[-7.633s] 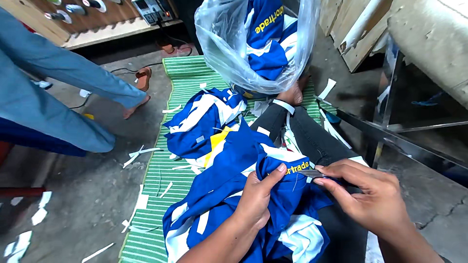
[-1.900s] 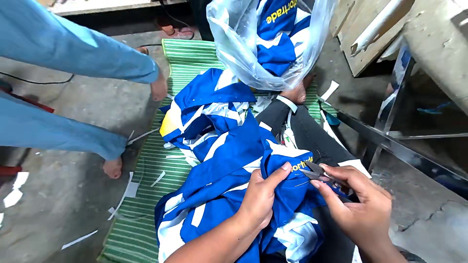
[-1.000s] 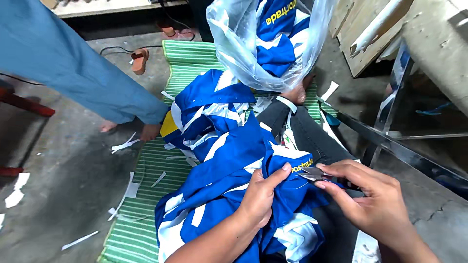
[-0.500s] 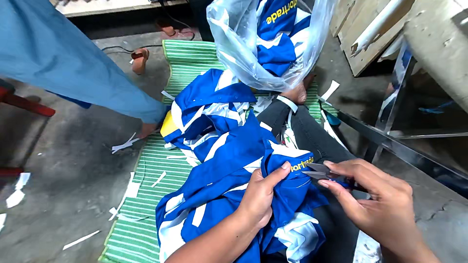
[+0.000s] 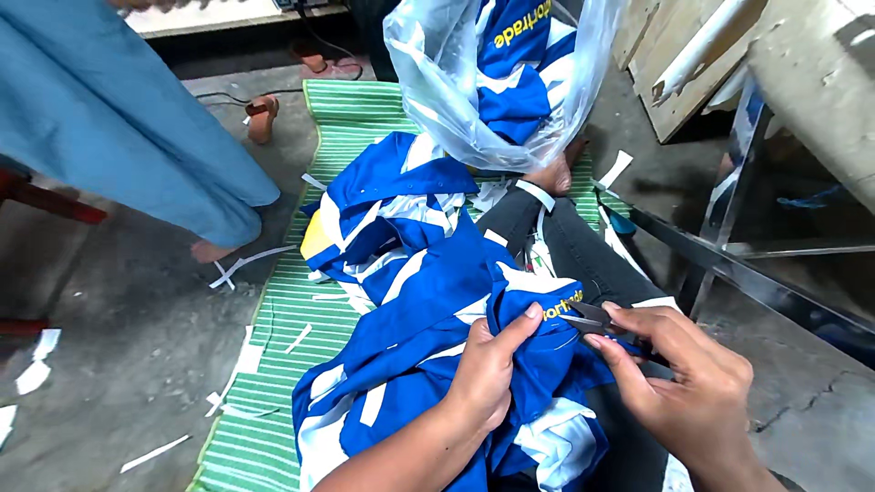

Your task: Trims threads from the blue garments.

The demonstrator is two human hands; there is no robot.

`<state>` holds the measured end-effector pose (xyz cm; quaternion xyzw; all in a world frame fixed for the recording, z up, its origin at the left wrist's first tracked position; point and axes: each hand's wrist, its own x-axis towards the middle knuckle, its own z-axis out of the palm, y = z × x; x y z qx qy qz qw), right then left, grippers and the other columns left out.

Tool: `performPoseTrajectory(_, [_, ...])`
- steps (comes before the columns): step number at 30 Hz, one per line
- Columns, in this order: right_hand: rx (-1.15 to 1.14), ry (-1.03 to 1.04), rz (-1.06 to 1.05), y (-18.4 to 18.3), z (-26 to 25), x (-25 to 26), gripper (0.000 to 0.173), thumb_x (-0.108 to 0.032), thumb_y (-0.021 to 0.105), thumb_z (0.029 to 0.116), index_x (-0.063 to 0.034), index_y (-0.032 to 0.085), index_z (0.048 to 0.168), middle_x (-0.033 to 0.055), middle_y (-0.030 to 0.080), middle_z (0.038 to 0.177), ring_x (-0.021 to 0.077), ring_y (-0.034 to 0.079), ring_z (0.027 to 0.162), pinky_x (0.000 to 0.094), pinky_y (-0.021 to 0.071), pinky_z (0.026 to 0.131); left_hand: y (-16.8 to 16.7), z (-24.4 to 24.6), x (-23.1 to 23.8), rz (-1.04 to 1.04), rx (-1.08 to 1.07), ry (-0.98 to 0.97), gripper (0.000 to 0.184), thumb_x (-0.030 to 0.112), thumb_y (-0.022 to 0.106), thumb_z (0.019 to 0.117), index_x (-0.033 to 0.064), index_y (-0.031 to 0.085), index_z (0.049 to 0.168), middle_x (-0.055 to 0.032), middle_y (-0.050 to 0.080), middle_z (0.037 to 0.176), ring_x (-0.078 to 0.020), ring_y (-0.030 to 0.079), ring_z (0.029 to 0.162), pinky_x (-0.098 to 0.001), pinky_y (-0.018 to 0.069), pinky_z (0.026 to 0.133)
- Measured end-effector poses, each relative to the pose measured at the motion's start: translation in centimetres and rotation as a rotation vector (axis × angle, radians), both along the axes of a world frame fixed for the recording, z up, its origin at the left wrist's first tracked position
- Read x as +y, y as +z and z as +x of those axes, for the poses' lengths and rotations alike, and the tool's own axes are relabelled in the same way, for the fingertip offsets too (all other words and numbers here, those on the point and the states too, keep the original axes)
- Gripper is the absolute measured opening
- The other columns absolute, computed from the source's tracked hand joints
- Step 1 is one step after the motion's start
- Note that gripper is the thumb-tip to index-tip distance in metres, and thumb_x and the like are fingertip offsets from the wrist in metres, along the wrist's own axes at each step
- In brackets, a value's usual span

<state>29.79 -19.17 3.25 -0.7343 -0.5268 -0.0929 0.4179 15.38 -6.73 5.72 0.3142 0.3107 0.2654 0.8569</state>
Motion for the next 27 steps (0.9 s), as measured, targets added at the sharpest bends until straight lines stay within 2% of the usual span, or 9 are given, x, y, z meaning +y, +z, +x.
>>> performPoseTrajectory(5, [0.174,0.047,0.042,-0.6,-0.4,0.2,0.03,-0.027,0.072,0.0947,0.0008,0.075,0.105,0.0085,0.073,0.093,-0.0011,0.065,0.082,0.0098,0.0501,0.07,-0.1,-0.1,-0.1,-0.035,-0.007,0.007,0.018,0.004,0.049,0.104,-0.0026,0.065,0.106,-0.0125,0.074,0.095,-0.0166,0.073,0.091,-0.0345,0.0603,0.088])
performPoseTrajectory(7, [0.12,0.034,0.049,-0.6,-0.5,0.3,0.03,-0.028,0.071,0.0959,-0.0004,0.076,0.105,0.0088,0.074,0.093,0.0016,0.065,0.082,0.012,0.0499,0.07,-0.2,-0.1,-0.1,-0.042,-0.021,0.004,0.018,0.004,0.049,0.1039,-0.0028,0.066,0.106,-0.0129,0.074,0.096,-0.0169,0.073,0.092,-0.0347,0.0601,0.089])
performPoseTrajectory(10, [0.018,0.018,0.055,-0.8,-0.4,0.3,0.028,-0.029,0.069,0.0986,-0.0033,0.078,0.105,0.0106,0.076,0.093,0.0107,0.069,0.084,0.0218,0.0525,0.072,-0.2,-0.1,-0.1,-0.043,-0.025,-0.002,0.018,0.004,0.05,0.1037,-0.0026,0.066,0.105,-0.0132,0.074,0.095,-0.0169,0.073,0.092,-0.0344,0.06,0.089])
performPoseTrajectory(13, [0.065,0.043,0.044,-0.8,-0.2,0.4,0.025,-0.027,0.068,0.0995,-0.0047,0.079,0.101,0.0082,0.076,0.091,0.007,0.068,0.081,0.0188,0.0519,0.07,-0.3,-0.2,-0.1,-0.038,-0.025,-0.004,0.018,0.003,0.049,0.1036,-0.0028,0.066,0.105,-0.0128,0.074,0.095,-0.0164,0.073,0.091,-0.0341,0.06,0.088])
performPoseTrajectory(18, [0.044,0.115,-0.024,-0.3,0.5,0.2,0.027,-0.031,0.065,0.1013,-0.008,0.079,0.101,0.0066,0.077,0.092,0.0094,0.07,0.082,0.025,0.0538,0.07,-0.4,-0.2,0.0,-0.035,-0.015,-0.024,0.018,0.004,0.05,0.1038,-0.0024,0.067,0.104,-0.0122,0.074,0.095,-0.0159,0.073,0.091,-0.0339,0.0598,0.088])
performPoseTrajectory(21, [0.161,0.196,-0.06,0.3,1.3,0.1,0.03,-0.035,0.067,0.0992,-0.0082,0.078,0.105,0.0033,0.075,0.093,0.0003,0.064,0.08,0.0148,0.0494,0.067,-0.3,-0.1,0.1,-0.037,-0.014,-0.027,0.018,0.004,0.049,0.104,-0.0021,0.066,0.105,-0.0124,0.074,0.096,-0.0163,0.073,0.092,-0.0345,0.0599,0.089])
performPoseTrajectory(22, [0.174,0.205,-0.066,0.5,1.5,0.1,0.03,-0.035,0.067,0.0988,-0.008,0.078,0.105,0.0034,0.075,0.094,-0.0001,0.064,0.081,0.0145,0.0492,0.068,-0.3,-0.1,0.1,-0.036,-0.014,-0.029,0.018,0.005,0.049,0.104,-0.0021,0.066,0.106,-0.0122,0.074,0.096,-0.0162,0.073,0.092,-0.0343,0.0599,0.089])
performPoseTrajectory(24, [0.145,0.198,-0.088,0.7,1.8,0.1,0.031,-0.037,0.066,0.099,-0.0095,0.078,0.106,0.0033,0.075,0.094,0.0018,0.065,0.08,0.0168,0.0497,0.066,-0.2,-0.1,0.1,-0.038,-0.007,-0.03,0.018,0.004,0.05,0.1036,-0.0019,0.067,0.105,-0.0119,0.074,0.095,-0.0157,0.073,0.091,-0.0337,0.0599,0.088])
performPoseTrajectory(27, [0.072,0.183,-0.13,0.9,2.0,0.2,0.031,-0.039,0.063,0.1006,-0.0124,0.079,0.106,0.0031,0.076,0.095,0.0074,0.068,0.081,0.0252,0.052,0.067,-0.3,-0.2,0.1,-0.035,0.004,-0.034,0.018,0.004,0.05,0.1031,-0.0015,0.067,0.102,-0.0111,0.074,0.093,-0.0146,0.073,0.09,-0.0325,0.0599,0.087])
